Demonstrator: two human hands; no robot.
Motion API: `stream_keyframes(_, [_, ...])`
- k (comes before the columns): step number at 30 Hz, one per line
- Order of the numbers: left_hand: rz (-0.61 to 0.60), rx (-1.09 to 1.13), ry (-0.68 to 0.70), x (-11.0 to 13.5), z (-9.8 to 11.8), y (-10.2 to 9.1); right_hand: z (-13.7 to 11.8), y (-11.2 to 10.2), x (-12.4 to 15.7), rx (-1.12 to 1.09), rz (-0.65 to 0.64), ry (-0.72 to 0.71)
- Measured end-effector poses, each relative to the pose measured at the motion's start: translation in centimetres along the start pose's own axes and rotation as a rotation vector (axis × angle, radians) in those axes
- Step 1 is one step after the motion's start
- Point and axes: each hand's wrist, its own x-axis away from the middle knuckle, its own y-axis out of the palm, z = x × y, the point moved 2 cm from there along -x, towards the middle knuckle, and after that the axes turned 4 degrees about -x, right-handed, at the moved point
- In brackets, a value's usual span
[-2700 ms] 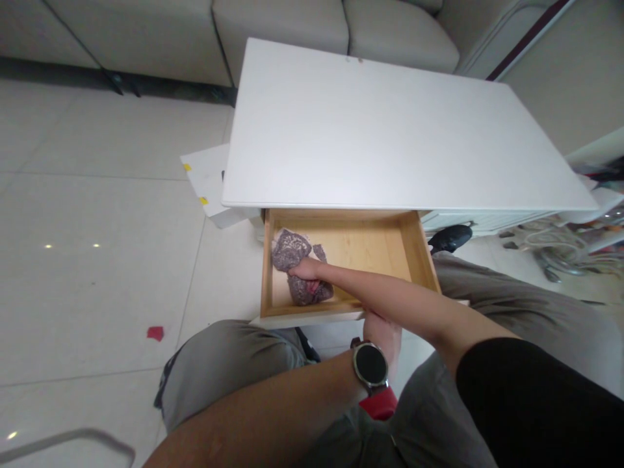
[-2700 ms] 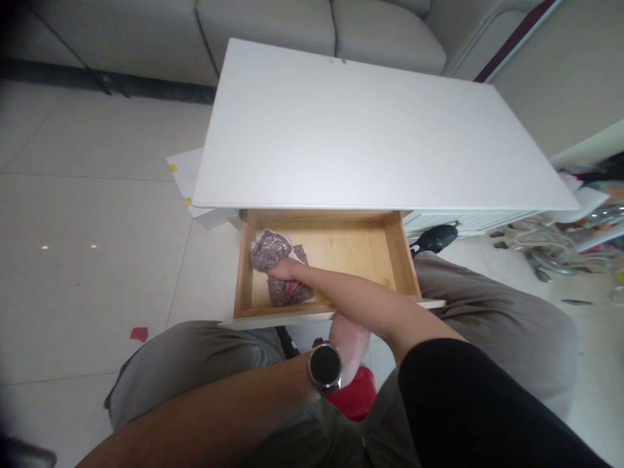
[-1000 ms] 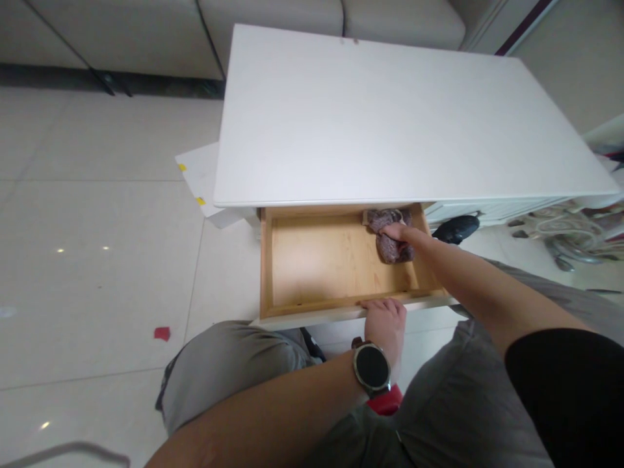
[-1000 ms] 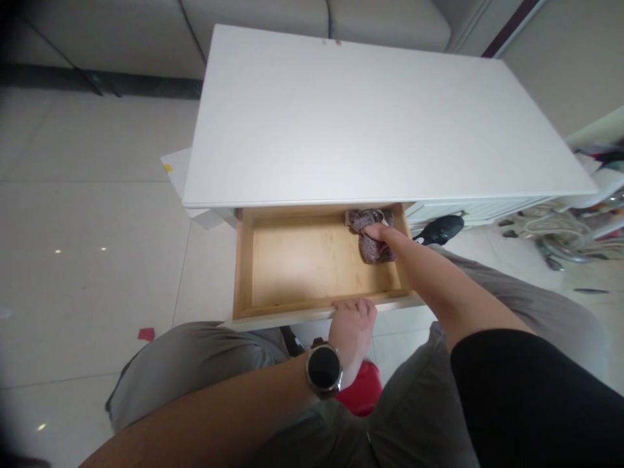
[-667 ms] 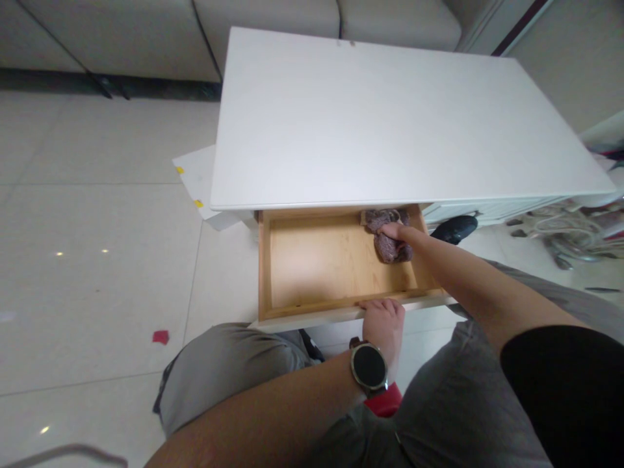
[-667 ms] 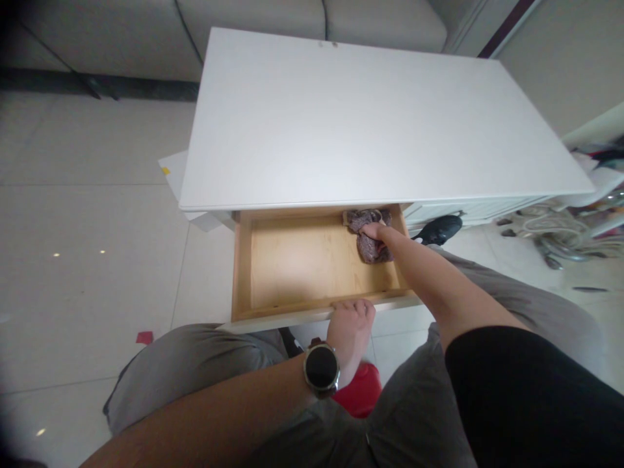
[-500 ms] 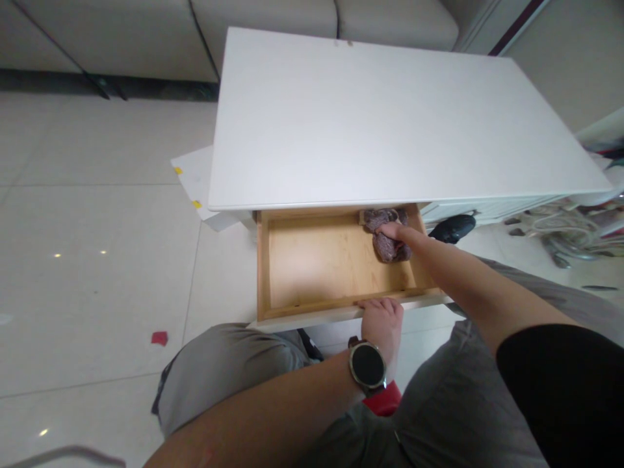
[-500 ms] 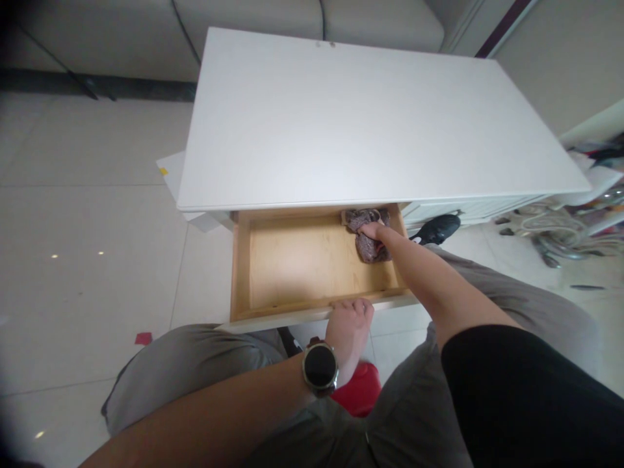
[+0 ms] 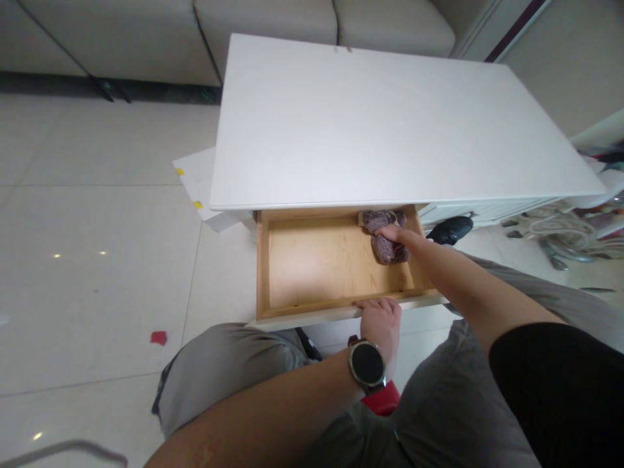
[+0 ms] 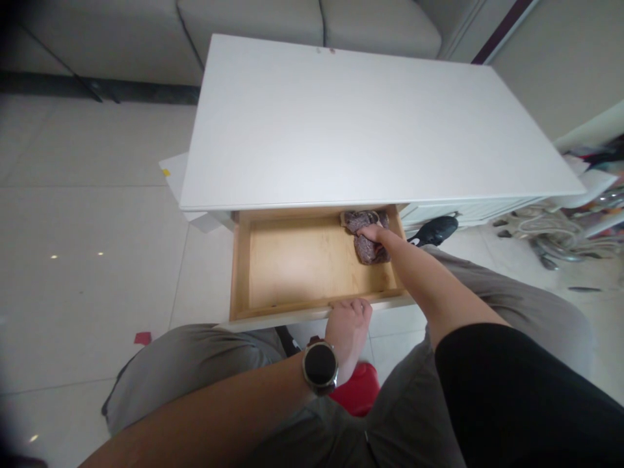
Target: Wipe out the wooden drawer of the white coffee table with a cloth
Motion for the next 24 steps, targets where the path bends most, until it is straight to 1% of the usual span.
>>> stream_keyframes(3, [0.010, 0.063, -0.011, 0.0, -0.1, 0.1, 0.1, 0.2, 0.2, -0.023, -0.066, 0.003])
stream_keyframes(7, [-0.036, 0.045, 0.003, 0.2, 0.0, -0.2, 0.4, 0.2, 0.6, -0.034, -0.073, 0.005])
stream_keyframes(10, [-0.034, -0.010, -0.008, 0.4, 0.1, -0.4, 0.4, 0.3, 1.2, -0.038, -0.085, -0.012])
stream_keyframes(12, [-0.023, -0.032, -0.014, 0.5, 0.1, -0.6, 0.6, 0.4, 1.8, -0.038, -0.069, 0.004])
stream_keyframes(14, [-0.041, -0.038, -0.011, 0.6, 0.1, -0.8, 0.9, 0.5, 2.5, -0.047, -0.063, 0.038])
stream_keyframes(16, [-0.072, -0.035, -0.007, 0.5, 0.1, -1.0, 1.4, 0.8, 3.0, -0.064, -0.092, 0.066])
stream_keyframes(19, [-0.095, -0.020, -0.017, 0.6, 0.1, -1.3, 2.6, 1.2, 3.8, -0.078, -0.155, 0.063])
stream_keyframes(24, [-0.054, 0.032, -0.019, 0.7, 0.1, -1.1, 5.0, 2.3, 5.9, -0.123, -0.226, 0.067])
